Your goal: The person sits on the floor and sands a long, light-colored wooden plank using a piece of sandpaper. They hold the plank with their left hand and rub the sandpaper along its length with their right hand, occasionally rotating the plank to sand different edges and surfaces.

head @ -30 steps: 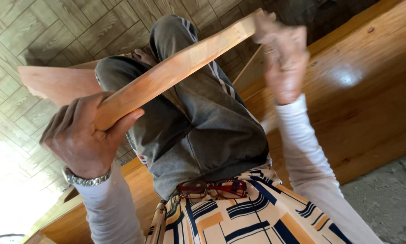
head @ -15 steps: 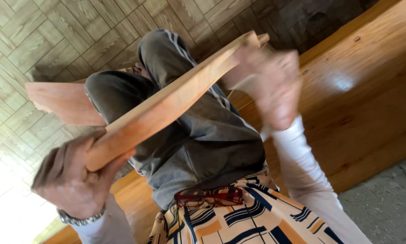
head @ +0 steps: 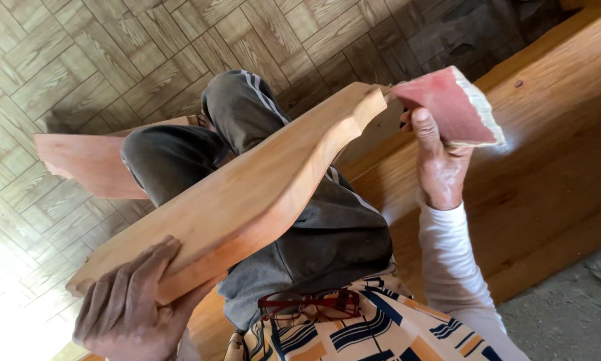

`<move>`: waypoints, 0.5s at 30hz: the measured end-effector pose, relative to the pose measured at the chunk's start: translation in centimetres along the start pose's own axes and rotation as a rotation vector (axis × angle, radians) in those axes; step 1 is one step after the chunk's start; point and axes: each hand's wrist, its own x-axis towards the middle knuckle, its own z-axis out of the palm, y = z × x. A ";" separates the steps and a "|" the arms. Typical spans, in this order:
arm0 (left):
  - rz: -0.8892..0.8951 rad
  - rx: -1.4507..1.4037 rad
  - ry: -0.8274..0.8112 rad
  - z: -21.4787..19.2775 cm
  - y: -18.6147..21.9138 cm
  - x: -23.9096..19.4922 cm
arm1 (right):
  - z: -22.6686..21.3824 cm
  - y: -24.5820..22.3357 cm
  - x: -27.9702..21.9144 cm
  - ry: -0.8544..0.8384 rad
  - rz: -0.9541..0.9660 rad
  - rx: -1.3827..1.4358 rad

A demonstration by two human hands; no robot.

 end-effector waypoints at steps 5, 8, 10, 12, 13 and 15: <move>-0.013 0.012 -0.003 0.2 0.0 -0.3 | 1.0 -1.2 -0.1 0.021 -0.014 -0.042; -0.032 0.006 0.005 0.7 -0.1 -0.1 | 2.8 -3.9 -0.3 -0.302 -0.486 -0.267; -0.024 0.073 0.045 1.1 0.0 -0.2 | 2.8 -1.0 -2.4 -0.202 -0.357 -0.472; -0.014 0.084 0.048 1.1 -0.3 0.0 | 3.2 -1.3 -3.1 -0.250 -0.306 -0.295; -0.004 0.094 0.055 1.2 -0.4 0.1 | 3.4 -1.4 -3.2 -0.297 -0.257 -0.119; 0.005 0.091 0.063 1.2 -0.7 0.6 | 1.7 2.5 -3.3 -0.263 -0.276 -0.186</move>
